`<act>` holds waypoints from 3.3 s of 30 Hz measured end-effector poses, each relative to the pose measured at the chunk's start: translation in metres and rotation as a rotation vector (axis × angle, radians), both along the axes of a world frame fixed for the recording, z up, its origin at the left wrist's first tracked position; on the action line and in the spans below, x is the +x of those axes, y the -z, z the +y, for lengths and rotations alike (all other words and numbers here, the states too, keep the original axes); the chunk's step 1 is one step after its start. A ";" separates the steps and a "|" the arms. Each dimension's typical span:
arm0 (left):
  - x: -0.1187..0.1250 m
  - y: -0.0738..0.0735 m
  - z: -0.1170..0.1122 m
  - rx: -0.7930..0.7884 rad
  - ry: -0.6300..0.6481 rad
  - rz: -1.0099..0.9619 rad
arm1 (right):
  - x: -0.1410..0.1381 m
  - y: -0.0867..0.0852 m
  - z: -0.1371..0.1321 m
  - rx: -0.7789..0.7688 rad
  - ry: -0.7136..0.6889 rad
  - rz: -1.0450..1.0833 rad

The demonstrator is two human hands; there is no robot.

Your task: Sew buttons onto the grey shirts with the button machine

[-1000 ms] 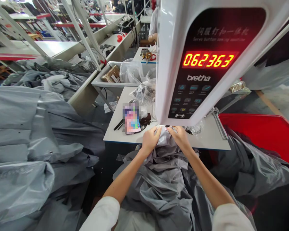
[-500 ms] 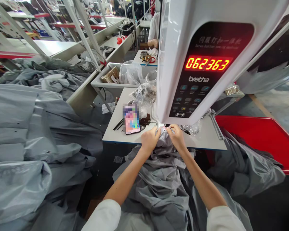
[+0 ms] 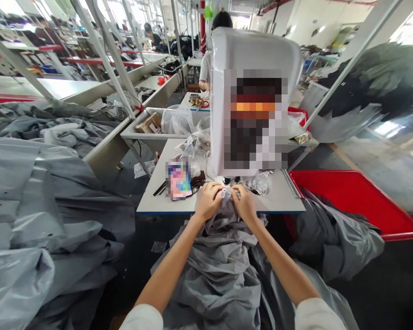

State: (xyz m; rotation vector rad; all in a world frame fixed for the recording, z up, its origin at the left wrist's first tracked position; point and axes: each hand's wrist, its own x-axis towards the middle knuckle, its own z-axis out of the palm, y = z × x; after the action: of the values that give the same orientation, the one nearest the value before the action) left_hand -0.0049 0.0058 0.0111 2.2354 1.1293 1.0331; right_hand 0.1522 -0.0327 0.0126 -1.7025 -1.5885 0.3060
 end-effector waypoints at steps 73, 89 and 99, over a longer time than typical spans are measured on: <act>-0.006 0.001 0.006 -0.038 0.018 -0.066 | 0.009 -0.025 0.009 -0.033 -0.185 0.436; -0.006 0.000 0.004 -0.063 0.009 -0.082 | -0.002 -0.031 0.020 0.068 -0.270 0.115; -0.007 0.002 0.004 -0.043 0.013 -0.095 | 0.005 -0.029 0.014 0.037 -0.336 0.127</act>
State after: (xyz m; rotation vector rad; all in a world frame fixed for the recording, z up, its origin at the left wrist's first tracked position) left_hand -0.0115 0.0095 0.0093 2.1343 1.0845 1.0872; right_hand 0.1571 -0.0184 0.0418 -1.3561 -1.7702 0.5376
